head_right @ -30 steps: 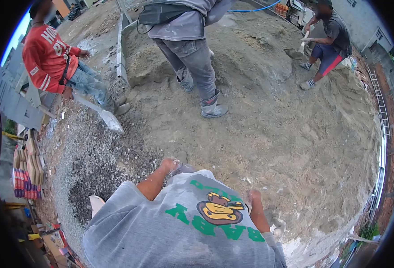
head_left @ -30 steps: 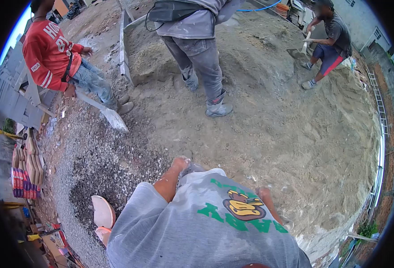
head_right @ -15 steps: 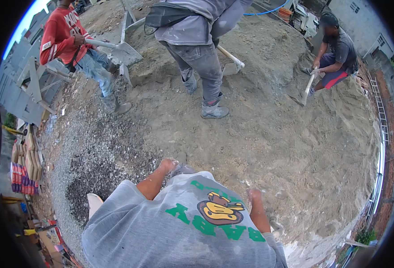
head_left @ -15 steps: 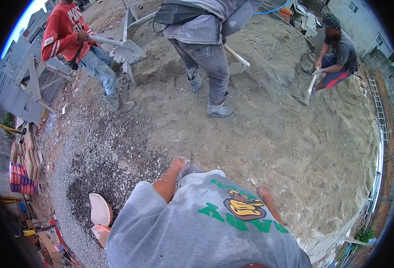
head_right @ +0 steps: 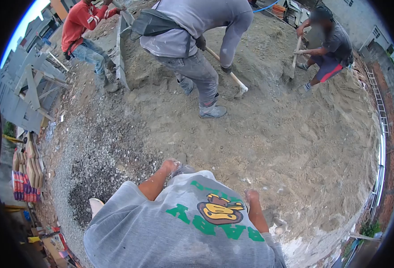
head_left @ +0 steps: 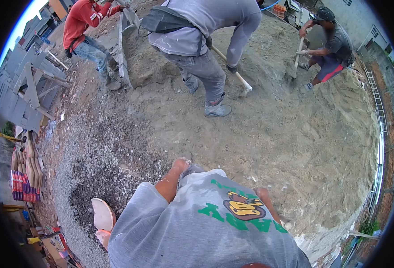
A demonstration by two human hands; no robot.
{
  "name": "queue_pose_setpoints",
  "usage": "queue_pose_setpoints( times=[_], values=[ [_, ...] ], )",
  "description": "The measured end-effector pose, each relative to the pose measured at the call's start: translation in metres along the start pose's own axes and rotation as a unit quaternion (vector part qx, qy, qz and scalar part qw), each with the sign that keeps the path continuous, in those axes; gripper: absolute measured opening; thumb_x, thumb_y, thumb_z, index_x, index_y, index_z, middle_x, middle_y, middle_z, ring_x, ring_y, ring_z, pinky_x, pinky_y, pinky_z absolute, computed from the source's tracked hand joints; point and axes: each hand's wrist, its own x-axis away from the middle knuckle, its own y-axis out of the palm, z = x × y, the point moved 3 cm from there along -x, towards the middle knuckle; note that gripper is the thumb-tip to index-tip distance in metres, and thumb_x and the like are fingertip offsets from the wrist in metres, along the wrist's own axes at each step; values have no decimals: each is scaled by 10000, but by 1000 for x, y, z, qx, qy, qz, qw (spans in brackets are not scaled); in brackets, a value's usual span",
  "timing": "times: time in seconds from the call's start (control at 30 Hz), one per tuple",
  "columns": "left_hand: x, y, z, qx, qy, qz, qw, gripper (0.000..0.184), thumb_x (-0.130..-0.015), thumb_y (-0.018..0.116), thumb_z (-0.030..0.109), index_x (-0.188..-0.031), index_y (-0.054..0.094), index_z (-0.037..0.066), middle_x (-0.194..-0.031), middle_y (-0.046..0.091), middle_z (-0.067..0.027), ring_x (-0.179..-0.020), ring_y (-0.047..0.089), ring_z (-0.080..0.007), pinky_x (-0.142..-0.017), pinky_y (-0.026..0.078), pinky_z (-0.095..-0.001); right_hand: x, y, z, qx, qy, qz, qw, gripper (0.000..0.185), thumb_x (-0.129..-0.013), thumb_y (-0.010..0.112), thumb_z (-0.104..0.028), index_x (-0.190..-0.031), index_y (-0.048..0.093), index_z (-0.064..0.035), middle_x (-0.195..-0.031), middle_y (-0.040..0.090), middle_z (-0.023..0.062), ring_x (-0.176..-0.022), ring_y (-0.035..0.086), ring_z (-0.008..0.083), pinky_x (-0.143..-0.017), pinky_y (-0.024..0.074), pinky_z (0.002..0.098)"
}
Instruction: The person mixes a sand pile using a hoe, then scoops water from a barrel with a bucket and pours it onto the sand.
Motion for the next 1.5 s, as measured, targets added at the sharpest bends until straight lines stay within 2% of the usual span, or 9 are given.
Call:
queue_pose_setpoints(
  times=[0.23, 0.7, 0.9, 1.0, 1.17, 1.3, 1.37, 1.43, 1.5],
  values=[
    [-6, 1, -3, -46, 6, -22, 999, 373, -844, 339, 304, -965, 632, 107, -1069, 573, -153, -997, 543, -316, -875, 423, -391, 12, -14, -24, 4, 44, -9, 999, 239, -706, 549, -275, -869, 638, -124, -844, 624, 148, -786, 608, 322, -668, 479, 404],
    [-19, 15, -22, -108, 40, -9, 993, 378, -851, 328, 297, -957, 634, 102, -1045, 586, -164, -977, 562, -304, -827, 450, -404, 2, -9, -15, 2, -33, 17, 999, 232, -743, 533, -295, -865, 639, -128, -812, 617, 164, -733, 604, 333, -634, 468, 427],
    [-12, 1, -13, -77, 15, -50, 996, 377, -850, 335, 302, -972, 627, 95, -1036, 590, -166, -967, 570, -298, -823, 454, -403, 10, -20, -26, -27, -7, 11, 1000, 218, -800, 525, -240, -859, 640, -64, -709, 622, 138, -595, 585, 260, -534, 443, 370],
    [-9, 0, -13, -10, -10, -36, 999, 394, -859, 332, 329, -979, 627, 97, -1042, 592, -151, -976, 563, -303, -839, 445, -397, -22, 9, 11, -243, 119, -2, 963, 177, -792, 550, -176, -784, 629, -18, -603, 575, 85, -505, 527, 195, -461, 398, 319],
    [-44, 38, -49, 46, -27, -23, 998, 425, -866, 322, 390, -1018, 620, 128, -1071, 585, -124, -1007, 546, -297, -867, 428, -379, -62, 44, 54, -124, -16, 62, 990, 142, -767, 567, -136, -670, 571, -32, -558, 514, 40, -456, 467, 149, -410, 351, 283],
    [-35, 32, -43, -27, -24, -17, 999, 429, -859, 333, 421, -1035, 617, 151, -1109, 572, -108, -1019, 546, -280, -876, 424, -367, -45, 40, 31, -215, 76, 10, 974, 148, -752, 568, -136, -640, 546, -42, -550, 506, 47, -440, 460, 153, -401, 351, 289],
    [-43, 43, -53, 31, -32, -22, 999, 419, -865, 326, 403, -1037, 615, 153, -1126, 563, -105, -1022, 547, -272, -876, 425, -368, -66, 62, 53, -155, -1, 28, 987, 147, -746, 568, -140, -639, 546, -42, -547, 503, 46, -440, 461, 154, -402, 356, 291],
    [-67, 71, -77, 81, -38, -18, 996, 411, -871, 315, 384, -1040, 611, 154, -1138, 558, -102, -1031, 542, -265, -880, 423, -368, -63, 65, 54, -164, 12, 25, 986, 144, -743, 570, -144, -644, 551, -41, -550, 506, 47, -444, 467, 155, -405, 361, 292],
    [-89, 93, -97, 106, -34, -12, 994, 408, -876, 301, 368, -1046, 604, 153, -1143, 554, -101, -1046, 531, -262, -888, 417, -367, -31, 40, 20, -241, 112, 1, 964, 140, -741, 572, -148, -656, 560, -39, -559, 514, 48, -452, 477, 157, -408, 367, 293]
  ],
)
